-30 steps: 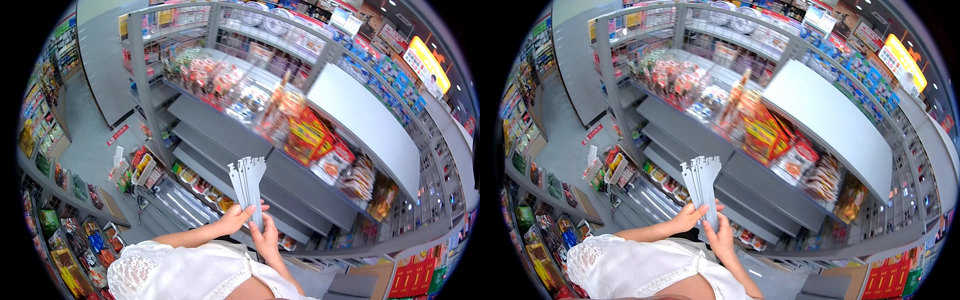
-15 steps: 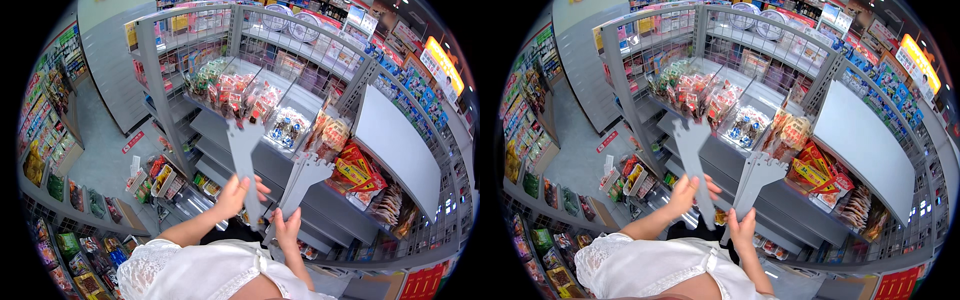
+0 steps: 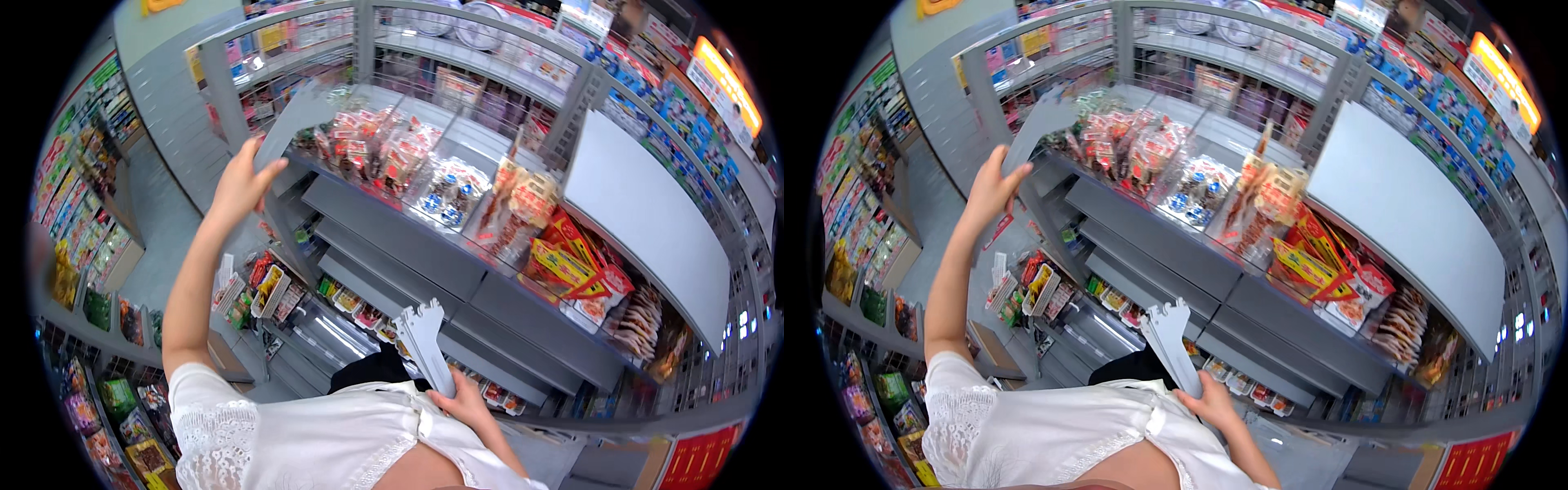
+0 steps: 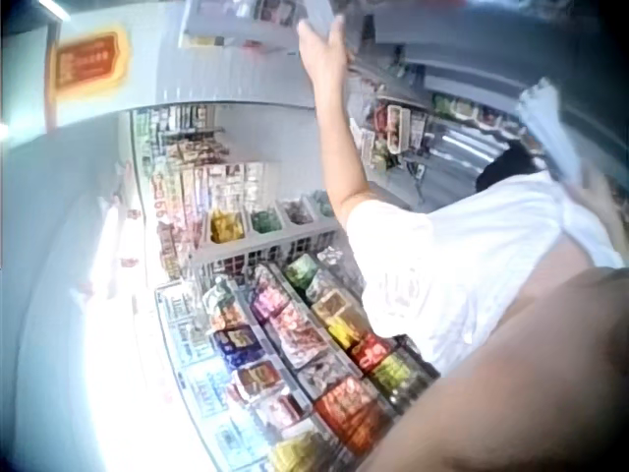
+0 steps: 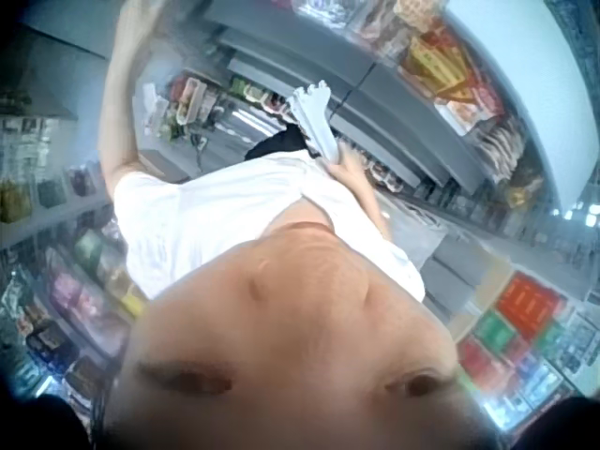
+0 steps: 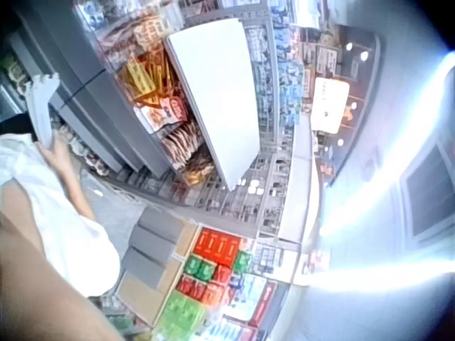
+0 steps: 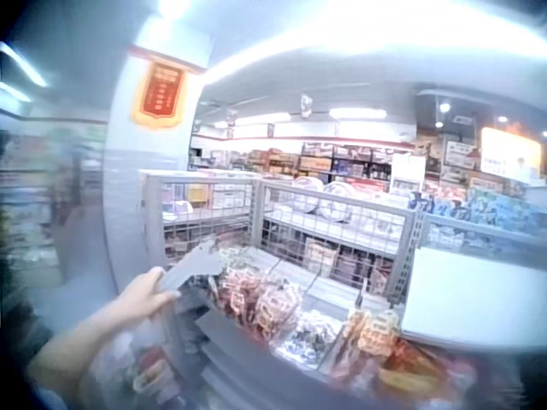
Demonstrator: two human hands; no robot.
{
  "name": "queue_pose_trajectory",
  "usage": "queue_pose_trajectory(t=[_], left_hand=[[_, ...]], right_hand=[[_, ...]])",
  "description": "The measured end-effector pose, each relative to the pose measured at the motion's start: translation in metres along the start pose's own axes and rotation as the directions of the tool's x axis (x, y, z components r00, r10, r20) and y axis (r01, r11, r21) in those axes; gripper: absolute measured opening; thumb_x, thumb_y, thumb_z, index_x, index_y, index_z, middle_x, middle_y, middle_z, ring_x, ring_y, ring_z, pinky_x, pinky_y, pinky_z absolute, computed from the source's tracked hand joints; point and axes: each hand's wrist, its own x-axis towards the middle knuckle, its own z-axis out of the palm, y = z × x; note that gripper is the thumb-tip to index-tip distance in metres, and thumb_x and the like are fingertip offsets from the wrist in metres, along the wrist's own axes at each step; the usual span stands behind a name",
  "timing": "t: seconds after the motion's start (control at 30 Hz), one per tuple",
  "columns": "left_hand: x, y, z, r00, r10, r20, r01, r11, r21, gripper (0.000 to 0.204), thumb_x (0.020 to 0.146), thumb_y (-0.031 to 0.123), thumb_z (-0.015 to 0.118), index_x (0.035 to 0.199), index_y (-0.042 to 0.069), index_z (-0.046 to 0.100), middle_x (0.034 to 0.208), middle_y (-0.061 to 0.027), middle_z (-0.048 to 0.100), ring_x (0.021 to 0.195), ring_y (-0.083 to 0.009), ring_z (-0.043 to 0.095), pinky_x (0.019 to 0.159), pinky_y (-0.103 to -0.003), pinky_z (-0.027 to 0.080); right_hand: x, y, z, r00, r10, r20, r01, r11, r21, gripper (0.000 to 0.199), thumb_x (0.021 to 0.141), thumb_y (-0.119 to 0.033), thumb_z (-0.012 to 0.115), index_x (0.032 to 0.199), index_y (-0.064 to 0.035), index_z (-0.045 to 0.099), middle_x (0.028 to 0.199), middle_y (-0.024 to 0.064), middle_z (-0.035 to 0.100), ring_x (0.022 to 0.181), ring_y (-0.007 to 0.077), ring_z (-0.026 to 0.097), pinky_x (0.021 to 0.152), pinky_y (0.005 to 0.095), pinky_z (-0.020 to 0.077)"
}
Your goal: The person assembles a metal shelving unit in a store aisle. They unpack metal brackets, attach them to the vertical supports, and then place and secure grey shelf panels onto the frame. The person moves between different sections of the aisle to retrieve parts and install them.
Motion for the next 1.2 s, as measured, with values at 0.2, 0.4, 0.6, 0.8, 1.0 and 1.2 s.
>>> queue_pose_trajectory(t=[0.2, 0.4, 0.6, 0.8, 1.0, 1.2], left_hand=[[0.122, 0.008, -0.033, 0.989, 0.145, 0.035, -0.148, 0.920, 0.362, 0.034, 0.085, 0.032, 0.064, 0.090, 0.001, 0.053, 0.057, -0.0059, 0.056, 0.039, -0.0161, 0.055, 0.041, -0.031, 0.044], [0.260, -0.001, -0.021, 0.973, 0.217, 0.083, -0.231, 0.865, 0.445, 0.035, 0.086, 0.030, 0.063, 0.087, -0.003, 0.050, 0.055, -0.0089, 0.057, 0.040, -0.0192, 0.058, 0.042, -0.033, 0.046], [0.365, -0.024, 0.007, 0.978, 0.106, 0.178, -0.188, 0.811, 0.554, 0.034, 0.087, 0.026, 0.060, 0.083, -0.007, 0.054, 0.056, -0.0124, 0.061, 0.042, -0.0212, 0.060, 0.045, -0.035, 0.048], [0.411, -0.032, 0.031, 0.981, 0.089, 0.172, -0.166, 0.845, 0.509, 0.034, 0.085, 0.023, 0.060, 0.067, -0.005, 0.059, 0.057, -0.0113, 0.062, 0.045, -0.0210, 0.061, 0.049, -0.035, 0.051], [0.435, -0.039, 0.032, 0.978, 0.076, 0.196, -0.167, 0.844, 0.510, 0.029, 0.085, 0.022, 0.062, 0.076, -0.006, 0.059, 0.059, -0.0112, 0.062, 0.044, -0.0198, 0.060, 0.046, -0.035, 0.051], [0.454, -0.049, 0.025, 0.978, 0.089, 0.190, -0.169, 0.870, 0.464, 0.029, 0.085, 0.021, 0.063, 0.089, -0.006, 0.054, 0.058, -0.0115, 0.060, 0.040, -0.0197, 0.057, 0.039, -0.034, 0.047]], right_hand=[[0.006, 0.026, 0.022, 0.994, -0.055, -0.090, 0.049, 0.997, -0.065, 0.056, 0.070, -0.046, 0.074, 0.096, 0.0008, 0.057, 0.081, 0.0225, 0.065, 0.075, 0.0345, 0.066, 0.066, 0.0388, 0.0511], [0.033, 0.049, 0.050, 0.978, 0.134, -0.159, -0.119, 0.988, 0.103, 0.054, 0.071, -0.041, 0.076, 0.102, -0.0010, 0.058, 0.086, 0.0217, 0.066, 0.080, 0.0350, 0.066, 0.069, 0.0394, 0.0510], [0.053, 0.023, 0.063, 0.934, 0.211, -0.287, -0.148, 0.963, 0.226, 0.048, 0.071, -0.031, 0.078, 0.103, -0.0016, 0.059, 0.087, 0.0185, 0.067, 0.080, 0.0296, 0.067, 0.070, 0.0362, 0.0511], [0.065, -0.020, 0.073, 0.911, 0.256, -0.322, -0.238, 0.967, 0.094, 0.044, 0.070, -0.031, 0.079, 0.096, -0.0009, 0.059, 0.082, 0.0168, 0.067, 0.075, 0.0263, 0.067, 0.066, 0.0350, 0.0506], [0.085, -0.020, 0.085, 0.892, 0.288, -0.349, -0.255, 0.957, 0.138, 0.044, 0.070, -0.031, 0.079, 0.094, -0.0010, 0.059, 0.081, 0.0170, 0.067, 0.075, 0.0266, 0.067, 0.066, 0.0350, 0.0506], [0.096, -0.027, 0.088, 0.893, 0.277, -0.354, -0.247, 0.961, 0.128, 0.044, 0.070, -0.032, 0.080, 0.093, -0.0010, 0.058, 0.080, 0.0172, 0.067, 0.074, 0.0269, 0.067, 0.065, 0.0351, 0.0506]])
